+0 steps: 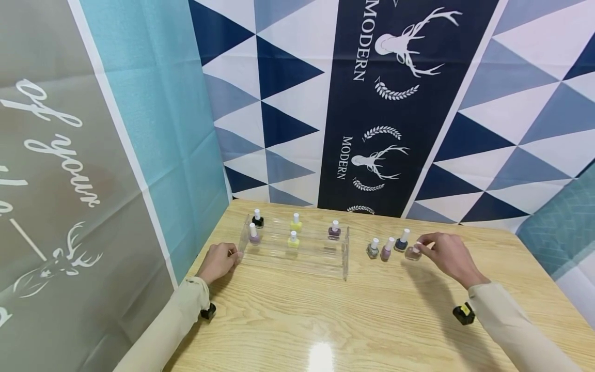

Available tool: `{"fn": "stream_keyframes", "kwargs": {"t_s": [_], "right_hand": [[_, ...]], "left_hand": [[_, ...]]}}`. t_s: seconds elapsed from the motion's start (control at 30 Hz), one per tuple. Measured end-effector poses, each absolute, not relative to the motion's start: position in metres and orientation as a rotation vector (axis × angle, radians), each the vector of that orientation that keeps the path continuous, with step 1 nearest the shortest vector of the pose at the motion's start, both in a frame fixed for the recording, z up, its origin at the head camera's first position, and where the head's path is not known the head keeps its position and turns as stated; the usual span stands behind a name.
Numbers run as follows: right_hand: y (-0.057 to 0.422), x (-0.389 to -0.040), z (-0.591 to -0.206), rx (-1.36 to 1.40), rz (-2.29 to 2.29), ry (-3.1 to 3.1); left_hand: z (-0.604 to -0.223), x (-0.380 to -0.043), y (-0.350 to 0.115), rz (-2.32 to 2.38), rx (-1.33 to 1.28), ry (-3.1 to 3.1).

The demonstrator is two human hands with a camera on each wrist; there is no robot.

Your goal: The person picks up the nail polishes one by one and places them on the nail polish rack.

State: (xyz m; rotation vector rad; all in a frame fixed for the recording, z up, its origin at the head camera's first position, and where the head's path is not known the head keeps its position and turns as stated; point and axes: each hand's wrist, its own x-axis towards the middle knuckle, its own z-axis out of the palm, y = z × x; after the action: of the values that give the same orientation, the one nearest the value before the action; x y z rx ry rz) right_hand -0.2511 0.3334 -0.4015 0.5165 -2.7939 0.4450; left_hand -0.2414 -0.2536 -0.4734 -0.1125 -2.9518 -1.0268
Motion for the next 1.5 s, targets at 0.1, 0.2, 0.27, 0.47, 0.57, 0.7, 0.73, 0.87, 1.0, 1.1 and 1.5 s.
{"fn": "stream_keyframes", "kwargs": {"t_s": [0.1,0.2,0.27,0.47,0.57,0.7,0.73,0.87,1.0,1.1,1.5], "right_hand": [[0.330,-0.249,-0.400,0.523,0.455,-2.798],[0.327,-0.248,-0.399,0.523,0.468,-2.809],[0.324,-0.246,-0.398,0.523,0.472,-2.813],[0.317,-0.243,-0.395,0.546,0.482,-2.820],[0.314,-0.242,-0.394,0.548,0.486,-2.830],[0.311,-0.242,-0.392,0.555,0.486,-2.831],[0.310,-0.242,-0.392,0.559,0.489,-2.829],[0.306,-0.242,-0.390,0.566,0.494,-2.820],[0.302,-0.242,-0.388,0.582,0.509,-2.818],[0.299,-0.242,-0.387,0.598,0.523,-2.809],[0.289,-0.241,-0.383,0.633,0.508,-2.768]], "left_hand": [[-0.474,-0.241,-0.254,-1.027,-0.115,-2.952],[-0.474,-0.241,-0.254,-1.028,-0.118,-2.952],[-0.474,-0.241,-0.254,-1.030,-0.121,-2.952],[-0.474,-0.240,-0.254,-1.015,-0.124,-2.961],[-0.474,-0.241,-0.254,-1.015,-0.131,-2.959],[-0.474,-0.240,-0.254,-1.007,-0.134,-2.958],[-0.474,-0.240,-0.254,-1.005,-0.132,-2.958],[-0.474,-0.239,-0.254,-1.000,-0.137,-2.956],[-0.475,-0.239,-0.254,-1.010,-0.138,-2.958],[-0.475,-0.239,-0.254,-1.009,-0.144,-2.953],[-0.472,-0.241,-0.253,-1.011,-0.151,-2.947]]}}
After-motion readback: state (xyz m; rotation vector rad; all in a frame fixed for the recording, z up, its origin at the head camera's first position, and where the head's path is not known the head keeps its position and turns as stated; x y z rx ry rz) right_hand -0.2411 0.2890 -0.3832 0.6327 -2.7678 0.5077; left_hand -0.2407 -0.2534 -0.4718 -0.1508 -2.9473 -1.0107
